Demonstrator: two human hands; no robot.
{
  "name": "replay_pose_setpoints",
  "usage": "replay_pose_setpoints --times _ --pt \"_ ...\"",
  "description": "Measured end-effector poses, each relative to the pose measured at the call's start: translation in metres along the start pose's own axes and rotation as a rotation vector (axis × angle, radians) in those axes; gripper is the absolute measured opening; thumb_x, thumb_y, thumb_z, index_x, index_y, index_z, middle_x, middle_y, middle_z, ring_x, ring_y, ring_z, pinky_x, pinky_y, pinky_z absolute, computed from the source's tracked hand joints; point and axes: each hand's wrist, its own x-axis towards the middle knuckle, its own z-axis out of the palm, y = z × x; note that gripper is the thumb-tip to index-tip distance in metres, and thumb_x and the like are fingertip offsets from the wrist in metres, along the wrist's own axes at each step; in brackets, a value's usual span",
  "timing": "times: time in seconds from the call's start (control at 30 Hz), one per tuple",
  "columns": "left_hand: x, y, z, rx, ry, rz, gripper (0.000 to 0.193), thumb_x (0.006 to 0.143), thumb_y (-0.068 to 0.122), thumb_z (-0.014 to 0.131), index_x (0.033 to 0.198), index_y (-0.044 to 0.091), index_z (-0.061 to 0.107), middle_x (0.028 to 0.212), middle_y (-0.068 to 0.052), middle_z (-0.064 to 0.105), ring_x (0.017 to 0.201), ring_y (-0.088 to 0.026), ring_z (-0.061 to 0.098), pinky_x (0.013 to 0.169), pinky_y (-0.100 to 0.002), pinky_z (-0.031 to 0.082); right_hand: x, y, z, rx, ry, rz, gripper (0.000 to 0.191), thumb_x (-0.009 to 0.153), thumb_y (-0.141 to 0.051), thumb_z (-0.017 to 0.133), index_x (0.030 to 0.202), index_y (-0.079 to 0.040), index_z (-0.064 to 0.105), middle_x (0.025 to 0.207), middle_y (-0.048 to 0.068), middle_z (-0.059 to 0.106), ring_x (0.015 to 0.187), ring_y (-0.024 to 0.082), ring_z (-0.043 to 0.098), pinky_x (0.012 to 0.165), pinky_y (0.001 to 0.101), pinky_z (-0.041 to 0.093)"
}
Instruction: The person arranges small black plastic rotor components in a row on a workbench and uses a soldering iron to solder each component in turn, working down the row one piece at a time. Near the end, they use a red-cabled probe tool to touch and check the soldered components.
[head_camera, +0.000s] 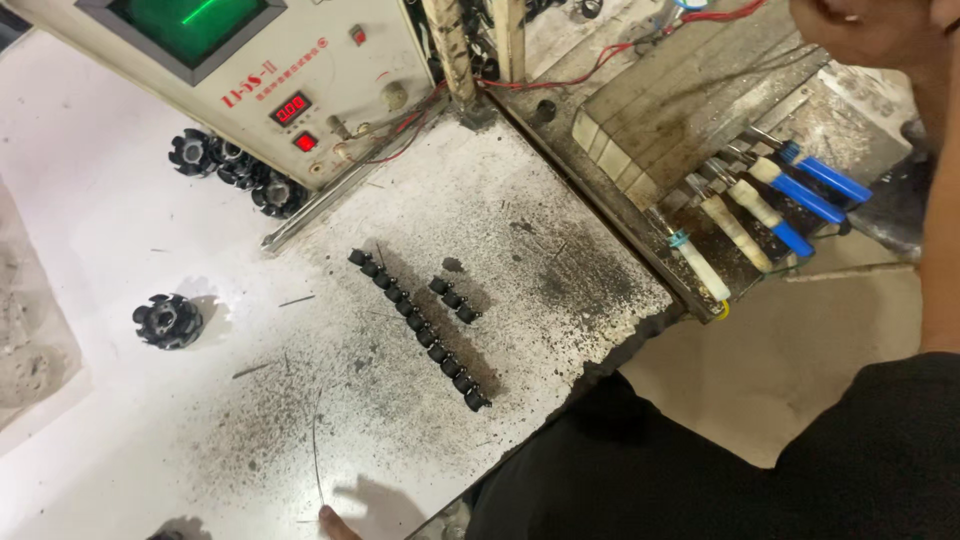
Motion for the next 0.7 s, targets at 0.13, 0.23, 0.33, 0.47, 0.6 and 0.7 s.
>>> replay_pose_setpoints --times 0.13,0.23,0.33,0.47,0.6,0.7 --pt "0.012 0.059 -0.009 -0.207 0.016 0.212 0.065 0.097 0.017 0.078 0.150 -0.008 0.049 0.152 -0.026 0.042 0.145 -0.037 0.045 0.116 -0.050 0.050 0.001 -0.036 -0.015 -0.053 -0.099 -0.259 0.030 0.084 -0.013 0.071 0.112 -0.002 0.071 0.072 0.004 0.056 0.063 0.018 0.059 0.055 0.0362 0.048" --pt "0.026 0.145 -0.014 -0.451 -0.089 0.467 0.060 0.092 0.014 0.081 0.144 -0.002 0.055 0.148 -0.020 0.052 0.140 -0.033 0.051 0.117 -0.049 0.050 -0.035 -0.086 -0.063 -0.171 -0.192 -0.597 0.035 0.083 -0.013 0.072 0.115 -0.001 0.071 0.070 0.004 0.055 0.059 0.018 0.058 0.052 0.0357 0.047" --pt "0.035 0.249 -0.023 -0.731 -0.177 0.799 0.075 0.085 0.021 0.088 0.147 0.003 0.050 0.152 -0.017 0.050 0.142 -0.032 0.047 0.122 -0.049 0.041 -0.118 -0.136 -0.132 -0.267 -0.278 -1.020 0.039 0.082 -0.013 0.072 0.119 0.001 0.070 0.069 0.005 0.053 0.056 0.019 0.057 0.048 0.0352 0.046" --pt "0.023 0.358 -0.041 -1.116 -0.535 1.126 0.094 0.084 0.034 0.086 0.154 0.000 0.034 0.156 -0.024 0.047 0.152 -0.043 0.038 0.128 -0.053 0.034 -0.241 -0.175 -0.191 -0.219 0.056 -1.425 0.038 0.080 -0.015 0.073 0.113 0.005 0.072 0.069 0.004 0.049 0.058 0.020 0.057 0.051 0.0352 0.048" --pt "0.009 0.391 -0.054 -1.174 -1.368 1.156 0.051 0.093 0.026 0.077 0.132 -0.001 0.058 0.107 -0.014 0.072 0.102 -0.029 0.069 0.099 -0.049 0.049 -0.246 -0.154 -0.190 -0.163 0.086 -1.332 0.036 0.080 -0.005 0.074 0.113 0.007 0.072 0.092 0.015 0.063 0.076 0.028 0.066 0.060 0.0404 0.053" --pt "0.007 0.386 -0.051 -1.216 -1.335 1.145 0.026 0.100 0.019 0.072 0.119 0.003 0.067 0.099 -0.012 0.071 0.085 -0.025 0.070 0.087 -0.042 0.057 -0.201 -0.109 -0.159 -0.137 0.208 -1.143 0.033 0.084 -0.005 0.075 0.114 0.006 0.071 0.094 0.014 0.065 0.077 0.026 0.067 0.063 0.0380 0.054"
